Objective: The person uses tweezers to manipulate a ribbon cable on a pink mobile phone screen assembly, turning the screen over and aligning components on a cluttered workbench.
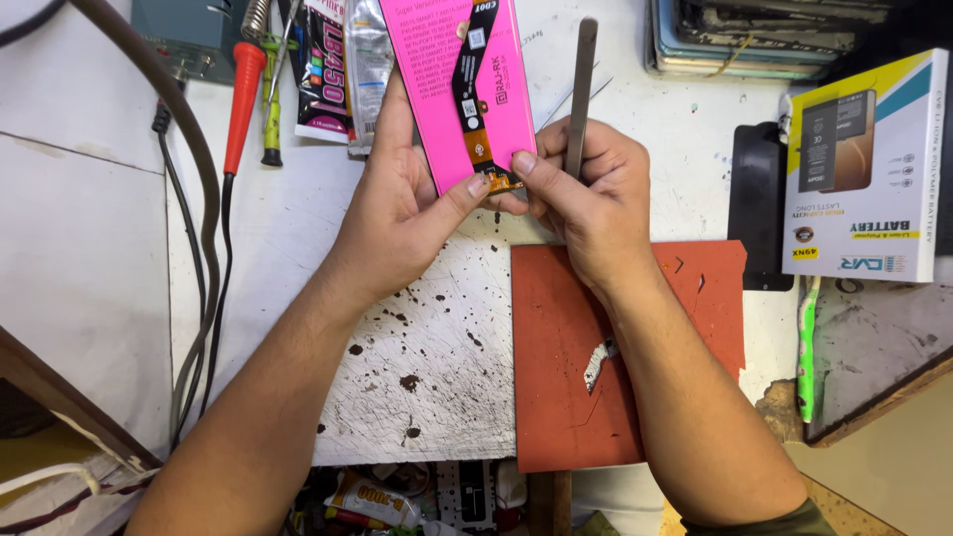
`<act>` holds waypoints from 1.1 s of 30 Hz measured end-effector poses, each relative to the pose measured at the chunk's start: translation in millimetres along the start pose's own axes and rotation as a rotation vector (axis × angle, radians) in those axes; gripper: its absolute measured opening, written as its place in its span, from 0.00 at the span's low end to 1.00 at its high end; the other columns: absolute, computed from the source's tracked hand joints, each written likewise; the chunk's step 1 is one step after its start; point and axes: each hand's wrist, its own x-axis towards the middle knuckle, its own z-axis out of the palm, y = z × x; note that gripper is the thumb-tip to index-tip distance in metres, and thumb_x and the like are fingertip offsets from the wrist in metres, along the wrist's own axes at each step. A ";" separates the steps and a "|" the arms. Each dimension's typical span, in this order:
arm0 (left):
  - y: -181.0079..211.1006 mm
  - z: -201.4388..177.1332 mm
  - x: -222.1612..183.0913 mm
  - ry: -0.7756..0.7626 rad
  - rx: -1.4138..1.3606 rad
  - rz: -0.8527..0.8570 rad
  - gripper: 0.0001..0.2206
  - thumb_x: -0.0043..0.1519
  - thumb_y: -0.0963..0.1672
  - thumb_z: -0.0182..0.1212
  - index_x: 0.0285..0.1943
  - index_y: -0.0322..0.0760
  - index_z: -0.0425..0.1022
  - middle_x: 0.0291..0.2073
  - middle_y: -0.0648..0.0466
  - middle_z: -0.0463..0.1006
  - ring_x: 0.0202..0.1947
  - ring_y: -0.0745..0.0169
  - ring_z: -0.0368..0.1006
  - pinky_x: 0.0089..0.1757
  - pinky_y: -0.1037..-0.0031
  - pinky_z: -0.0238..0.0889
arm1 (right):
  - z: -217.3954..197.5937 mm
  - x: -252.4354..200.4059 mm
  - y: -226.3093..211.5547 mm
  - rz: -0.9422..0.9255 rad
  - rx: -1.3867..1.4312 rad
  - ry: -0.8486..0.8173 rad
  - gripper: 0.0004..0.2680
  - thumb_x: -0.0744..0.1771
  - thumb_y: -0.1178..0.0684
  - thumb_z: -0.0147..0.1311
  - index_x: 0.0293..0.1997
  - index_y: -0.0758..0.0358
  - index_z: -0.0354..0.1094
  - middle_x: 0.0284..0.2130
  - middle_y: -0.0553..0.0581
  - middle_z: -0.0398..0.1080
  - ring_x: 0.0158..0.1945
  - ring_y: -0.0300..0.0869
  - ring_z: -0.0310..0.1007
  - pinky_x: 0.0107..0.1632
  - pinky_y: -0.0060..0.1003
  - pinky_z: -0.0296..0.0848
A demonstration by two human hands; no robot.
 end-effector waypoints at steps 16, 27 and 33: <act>3.0 9.7 3.5 0.087 0.066 0.000 0.39 0.69 0.30 0.50 0.84 0.37 0.30 0.65 0.40 0.71 0.57 0.52 0.78 0.54 0.61 0.79 | -0.6 3.6 3.5 0.121 0.060 0.010 0.03 0.67 0.59 0.60 0.38 0.67 0.71 0.23 0.50 0.72 0.19 0.27 0.57 0.21 0.25 0.51; 7.4 7.2 2.2 0.143 -0.040 -0.035 0.35 0.69 0.32 0.46 0.84 0.34 0.34 0.66 0.42 0.71 0.53 0.54 0.80 0.51 0.64 0.80 | 3.5 2.5 2.3 0.064 0.024 -0.035 0.05 0.69 0.56 0.59 0.39 0.68 0.70 0.25 0.51 0.73 0.21 0.28 0.60 0.22 0.24 0.54; -4.5 3.0 -1.1 0.119 0.017 0.032 0.36 0.70 0.31 0.52 0.82 0.33 0.33 0.65 0.42 0.69 0.59 0.58 0.74 0.56 0.67 0.76 | 3.6 2.9 1.2 0.068 0.001 -0.025 0.05 0.69 0.56 0.59 0.40 0.68 0.69 0.24 0.53 0.75 0.19 0.28 0.60 0.22 0.24 0.54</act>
